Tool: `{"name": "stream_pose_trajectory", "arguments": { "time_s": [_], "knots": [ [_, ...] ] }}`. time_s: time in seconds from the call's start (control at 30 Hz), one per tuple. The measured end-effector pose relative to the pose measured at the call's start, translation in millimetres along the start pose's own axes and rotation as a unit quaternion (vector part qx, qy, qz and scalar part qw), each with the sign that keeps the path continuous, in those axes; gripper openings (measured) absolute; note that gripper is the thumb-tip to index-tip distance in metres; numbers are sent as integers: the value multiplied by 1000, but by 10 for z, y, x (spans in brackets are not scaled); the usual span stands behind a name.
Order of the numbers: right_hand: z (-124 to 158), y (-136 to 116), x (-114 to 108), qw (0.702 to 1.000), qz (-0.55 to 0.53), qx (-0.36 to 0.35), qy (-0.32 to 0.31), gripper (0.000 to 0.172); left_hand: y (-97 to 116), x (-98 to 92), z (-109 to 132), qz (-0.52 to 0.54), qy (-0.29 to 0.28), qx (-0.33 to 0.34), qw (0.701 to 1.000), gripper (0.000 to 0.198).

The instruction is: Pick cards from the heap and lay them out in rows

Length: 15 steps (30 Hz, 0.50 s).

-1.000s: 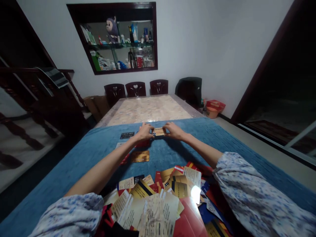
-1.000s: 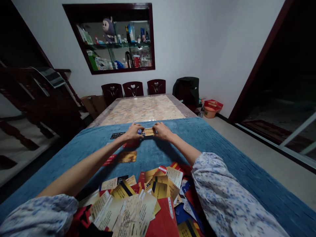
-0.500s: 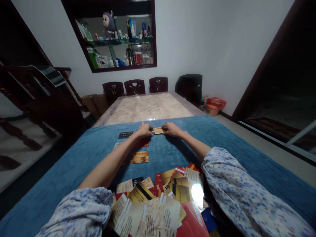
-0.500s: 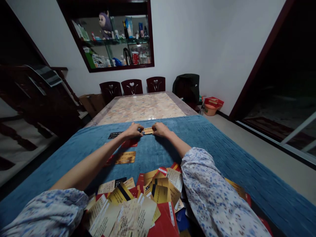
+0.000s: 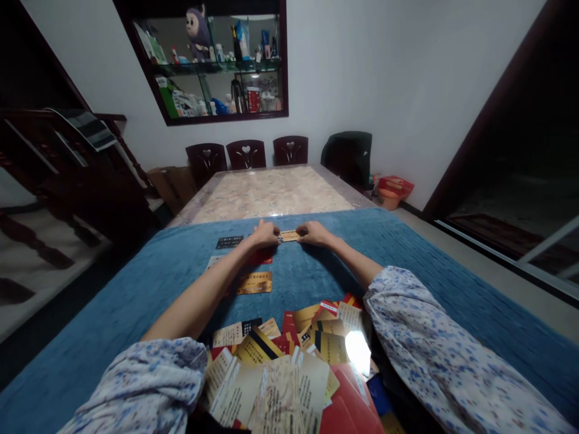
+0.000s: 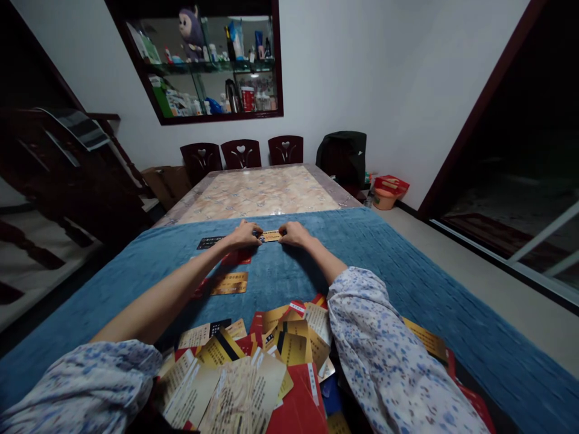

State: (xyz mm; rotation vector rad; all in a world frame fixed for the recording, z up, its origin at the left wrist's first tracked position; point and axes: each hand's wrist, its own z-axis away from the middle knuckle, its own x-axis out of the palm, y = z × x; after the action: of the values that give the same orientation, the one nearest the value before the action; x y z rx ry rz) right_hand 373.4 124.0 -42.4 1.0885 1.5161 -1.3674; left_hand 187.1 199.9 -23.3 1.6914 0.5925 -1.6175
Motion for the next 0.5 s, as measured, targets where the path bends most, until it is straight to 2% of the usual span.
{"name": "stream_pose_trajectory", "arguments": {
  "time_s": [0.23, 0.37, 0.5],
  "knots": [
    [5, -11, -7, 1000, -7, 10, 0, 30, 17, 23, -11, 0, 6, -10, 1000, 19],
    [32, -21, -24, 1000, -10, 14, 10, 38, 27, 31, 19, -6, 19, -3, 1000, 17],
    [142, -62, -94, 999, -20, 3, 28, 44, 44, 23, 99, -16, 46, 17, 999, 24]
  ]
}}
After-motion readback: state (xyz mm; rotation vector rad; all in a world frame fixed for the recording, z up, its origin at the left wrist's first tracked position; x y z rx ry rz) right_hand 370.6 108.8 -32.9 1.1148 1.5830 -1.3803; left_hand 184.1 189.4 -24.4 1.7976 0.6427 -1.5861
